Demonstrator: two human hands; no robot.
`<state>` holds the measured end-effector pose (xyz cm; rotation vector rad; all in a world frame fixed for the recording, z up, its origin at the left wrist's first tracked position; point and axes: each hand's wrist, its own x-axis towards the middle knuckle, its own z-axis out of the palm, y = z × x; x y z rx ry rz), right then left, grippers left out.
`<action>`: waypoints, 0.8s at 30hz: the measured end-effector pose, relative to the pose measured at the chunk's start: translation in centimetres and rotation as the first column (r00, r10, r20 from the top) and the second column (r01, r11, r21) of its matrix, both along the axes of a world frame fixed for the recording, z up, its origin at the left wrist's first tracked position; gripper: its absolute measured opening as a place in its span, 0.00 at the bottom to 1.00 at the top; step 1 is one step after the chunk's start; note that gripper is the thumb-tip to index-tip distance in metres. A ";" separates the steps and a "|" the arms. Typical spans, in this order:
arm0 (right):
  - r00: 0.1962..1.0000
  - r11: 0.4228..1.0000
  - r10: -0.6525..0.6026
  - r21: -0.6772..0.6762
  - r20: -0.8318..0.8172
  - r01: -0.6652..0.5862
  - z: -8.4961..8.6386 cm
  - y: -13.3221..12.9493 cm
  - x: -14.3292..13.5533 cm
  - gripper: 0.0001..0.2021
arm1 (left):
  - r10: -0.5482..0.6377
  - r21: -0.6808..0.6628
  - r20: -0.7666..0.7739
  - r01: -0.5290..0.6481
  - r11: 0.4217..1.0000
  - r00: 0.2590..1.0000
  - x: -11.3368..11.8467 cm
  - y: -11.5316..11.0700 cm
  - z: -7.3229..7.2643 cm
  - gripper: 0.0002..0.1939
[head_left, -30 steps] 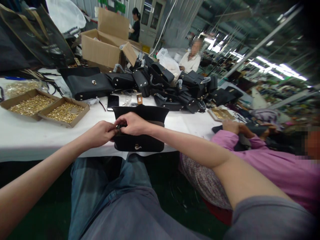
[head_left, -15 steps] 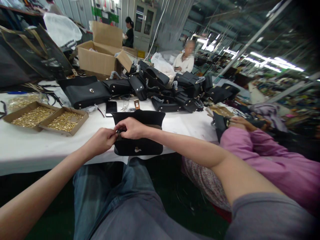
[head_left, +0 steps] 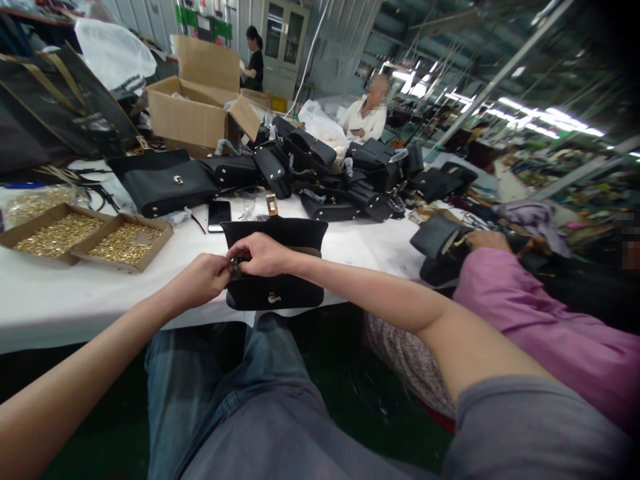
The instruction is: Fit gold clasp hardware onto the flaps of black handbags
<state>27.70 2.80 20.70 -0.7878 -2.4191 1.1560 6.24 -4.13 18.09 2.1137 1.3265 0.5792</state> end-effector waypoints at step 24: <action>0.991 0.998 -0.057 -0.009 -0.120 0.057 -0.8 -1.3 1.0 0.17 | -0.027 -0.253 0.061 0.042 0.966 0.998 -0.3 1.1 0.5 0.19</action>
